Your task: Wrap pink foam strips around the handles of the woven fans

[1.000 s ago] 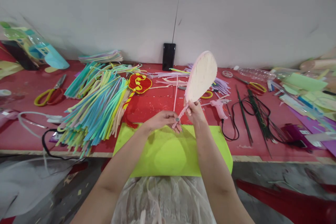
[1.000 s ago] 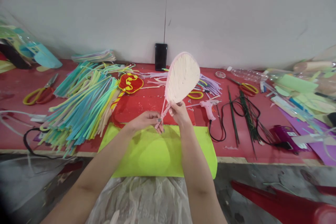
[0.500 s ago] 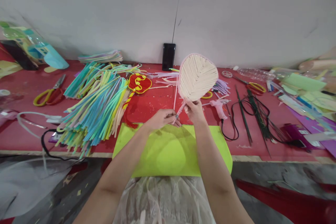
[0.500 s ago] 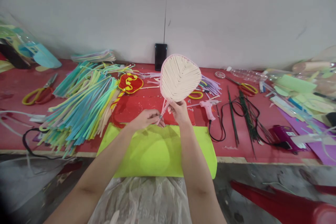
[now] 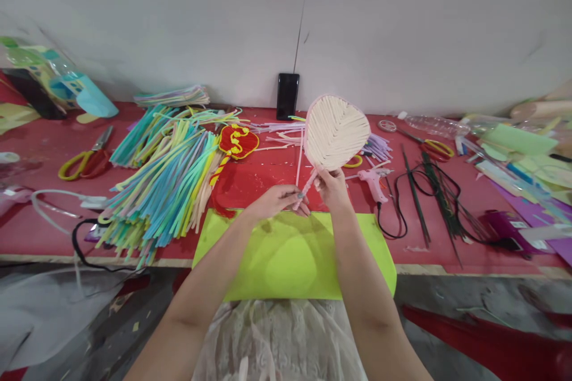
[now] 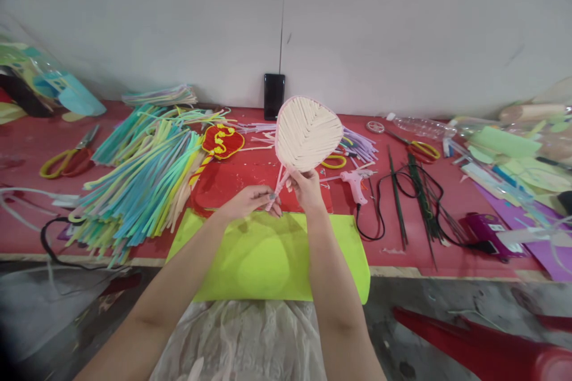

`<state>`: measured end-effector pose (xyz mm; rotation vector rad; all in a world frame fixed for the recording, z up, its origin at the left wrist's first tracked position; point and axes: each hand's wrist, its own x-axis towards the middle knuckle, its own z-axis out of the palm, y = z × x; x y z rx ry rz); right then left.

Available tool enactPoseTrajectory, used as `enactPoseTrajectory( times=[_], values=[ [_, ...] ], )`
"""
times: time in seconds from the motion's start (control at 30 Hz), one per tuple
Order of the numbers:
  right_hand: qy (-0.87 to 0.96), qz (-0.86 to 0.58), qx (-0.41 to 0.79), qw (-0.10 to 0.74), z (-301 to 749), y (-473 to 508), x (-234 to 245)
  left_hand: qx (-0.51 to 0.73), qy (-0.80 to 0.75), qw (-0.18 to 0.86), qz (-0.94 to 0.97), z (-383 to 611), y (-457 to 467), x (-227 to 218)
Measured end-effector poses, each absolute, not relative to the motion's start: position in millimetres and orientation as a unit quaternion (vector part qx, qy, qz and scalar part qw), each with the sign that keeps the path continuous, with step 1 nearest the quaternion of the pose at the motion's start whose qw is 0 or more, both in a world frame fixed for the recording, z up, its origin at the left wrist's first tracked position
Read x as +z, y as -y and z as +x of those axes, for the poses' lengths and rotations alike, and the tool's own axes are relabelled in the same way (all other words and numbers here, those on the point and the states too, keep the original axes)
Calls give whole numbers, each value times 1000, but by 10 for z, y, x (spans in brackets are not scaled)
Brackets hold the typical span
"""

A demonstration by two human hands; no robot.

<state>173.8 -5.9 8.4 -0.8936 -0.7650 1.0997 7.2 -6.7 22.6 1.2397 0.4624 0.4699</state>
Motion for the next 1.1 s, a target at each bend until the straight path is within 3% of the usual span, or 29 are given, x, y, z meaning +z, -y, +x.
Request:
enactPoseTrajectory(
  times=[0.47,1.1],
  values=[
    [336,-400,468,713,1746,52,112,227,-219,779,543,53,-15,38],
    [313,-396,474,721,1742,37,116,289,-267,639,661,96,68,123]
  ],
)
